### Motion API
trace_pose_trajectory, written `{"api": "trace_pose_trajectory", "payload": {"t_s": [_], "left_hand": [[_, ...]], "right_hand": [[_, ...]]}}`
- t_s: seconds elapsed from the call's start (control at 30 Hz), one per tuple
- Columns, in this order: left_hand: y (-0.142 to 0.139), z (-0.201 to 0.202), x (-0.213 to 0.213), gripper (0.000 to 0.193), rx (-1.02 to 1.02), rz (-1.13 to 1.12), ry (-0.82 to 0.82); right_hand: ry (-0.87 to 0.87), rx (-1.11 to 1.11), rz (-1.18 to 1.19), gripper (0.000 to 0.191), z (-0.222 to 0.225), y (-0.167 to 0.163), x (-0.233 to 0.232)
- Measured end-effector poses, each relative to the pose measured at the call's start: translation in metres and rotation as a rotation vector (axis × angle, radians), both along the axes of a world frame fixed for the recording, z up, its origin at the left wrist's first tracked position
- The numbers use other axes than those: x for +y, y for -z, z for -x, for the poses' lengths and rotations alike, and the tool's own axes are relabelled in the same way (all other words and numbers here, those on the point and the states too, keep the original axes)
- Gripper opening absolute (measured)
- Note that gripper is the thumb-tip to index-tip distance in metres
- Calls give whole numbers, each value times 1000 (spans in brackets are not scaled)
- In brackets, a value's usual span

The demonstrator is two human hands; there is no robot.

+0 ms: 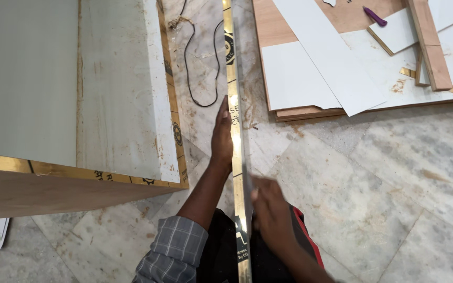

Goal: The person sits on the floor and uses a sanding block to smooth the edges of a long, thin wooden strip. They hold the strip with one hand and sand it with the other, repeatedly moving the sanding block along the length of the wood.

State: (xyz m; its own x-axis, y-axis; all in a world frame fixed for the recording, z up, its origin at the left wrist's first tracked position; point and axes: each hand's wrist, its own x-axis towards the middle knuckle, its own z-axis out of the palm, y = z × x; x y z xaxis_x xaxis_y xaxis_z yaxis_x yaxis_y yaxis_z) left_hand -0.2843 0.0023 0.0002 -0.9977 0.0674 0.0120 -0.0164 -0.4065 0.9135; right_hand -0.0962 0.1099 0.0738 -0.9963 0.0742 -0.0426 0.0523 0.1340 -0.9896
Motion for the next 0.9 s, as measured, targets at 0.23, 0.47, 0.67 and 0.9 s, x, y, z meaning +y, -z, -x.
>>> {"api": "trace_pose_trajectory", "payload": {"t_s": [0.23, 0.47, 0.67, 0.9], "left_hand": [[-13, -1, -6, 60, -64, 147, -22], [-8, 4, 2, 59, -5, -42, 47], [-8, 1, -1, 58, 56, 75, 14], [-20, -3, -2, 59, 67, 188, 6]], "right_hand": [[73, -28, 62, 42, 109, 26, -1], [12, -31, 366, 46, 226, 36, 13], [44, -163, 73, 40, 55, 19, 5], [14, 396, -176, 34, 56, 17, 5]]}}
